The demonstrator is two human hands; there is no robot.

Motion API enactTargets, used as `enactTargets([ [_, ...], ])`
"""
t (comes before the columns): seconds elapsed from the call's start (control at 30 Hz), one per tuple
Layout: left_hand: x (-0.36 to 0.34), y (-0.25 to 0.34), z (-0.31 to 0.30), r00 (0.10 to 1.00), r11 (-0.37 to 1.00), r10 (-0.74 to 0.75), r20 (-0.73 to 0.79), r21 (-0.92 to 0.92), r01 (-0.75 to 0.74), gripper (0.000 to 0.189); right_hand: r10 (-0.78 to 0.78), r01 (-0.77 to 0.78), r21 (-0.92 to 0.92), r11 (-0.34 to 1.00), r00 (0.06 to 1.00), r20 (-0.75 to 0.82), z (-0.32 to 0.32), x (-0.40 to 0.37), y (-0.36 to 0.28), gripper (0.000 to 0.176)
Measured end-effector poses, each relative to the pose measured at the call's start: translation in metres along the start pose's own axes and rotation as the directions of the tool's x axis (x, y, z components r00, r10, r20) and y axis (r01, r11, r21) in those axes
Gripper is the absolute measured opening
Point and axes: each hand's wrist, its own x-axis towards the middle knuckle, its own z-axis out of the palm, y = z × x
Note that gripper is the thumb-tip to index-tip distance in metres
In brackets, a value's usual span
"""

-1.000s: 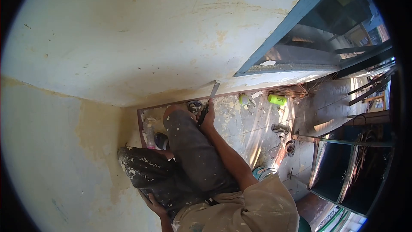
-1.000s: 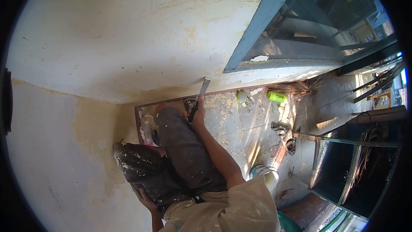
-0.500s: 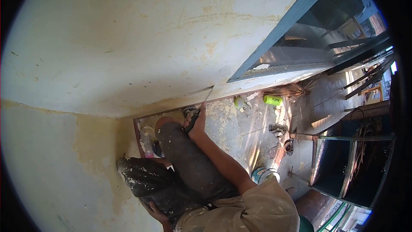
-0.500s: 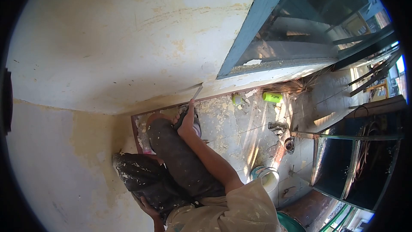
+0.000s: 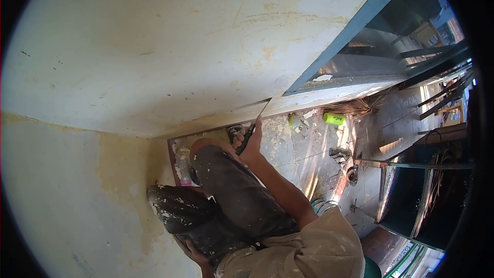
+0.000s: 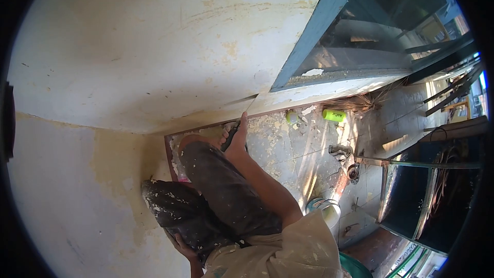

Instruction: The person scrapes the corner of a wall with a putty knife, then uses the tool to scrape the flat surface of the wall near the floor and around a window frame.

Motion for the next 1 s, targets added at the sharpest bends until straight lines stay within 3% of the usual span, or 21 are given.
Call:
enactTargets([
  [0.17,-0.001,0.005,0.003,1.000,1.000,0.026,0.008,0.000,-0.026,0.060,-0.058,0.059,-0.056,0.997,0.998,0.013,-0.014,0.010,-0.001,0.069],
  [0.3,-0.003,-0.001,-0.002,1.000,1.000,0.019,0.000,0.005,-0.019,0.060,-0.111,0.110,0.027,0.994,0.994,0.026,-0.014,0.018,-0.012,0.069],
  [0.4,-0.003,-0.005,-0.003,1.000,1.000,0.018,-0.003,-0.006,-0.018,0.061,-0.086,0.086,0.040,0.996,0.996,0.007,-0.007,0.010,-0.010,0.068],
  [0.5,-0.002,-0.003,0.003,1.000,0.998,0.016,0.009,-0.053,-0.015,0.061,0.023,-0.023,0.000,1.000,0.990,0.140,-0.001,-0.010,-0.007,0.068],
  [0.6,-0.005,0.001,-0.002,1.000,0.999,0.024,0.018,-0.043,-0.023,0.062,-0.153,0.152,0.081,0.985,0.988,0.009,0.007,0.001,-0.020,0.068],
  [0.8,-0.007,0.009,0.001,1.000,1.000,0.001,0.016,0.000,-0.001,0.063,-0.076,0.075,-0.093,0.993,0.997,-0.009,0.015,-0.021,-0.001,0.068],
  [0.9,-0.006,0.004,-0.005,0.999,0.999,0.023,0.022,0.023,-0.024,0.064,-0.176,0.170,-0.127,0.977,0.984,-0.038,0.014,-0.010,0.006,0.068],
  [1.0,-0.005,-0.001,-0.006,0.999,1.000,0.029,0.022,0.001,-0.029,0.065,-0.068,0.066,-0.097,0.993,0.997,-0.018,0.019,-0.021,0.003,0.068],
])
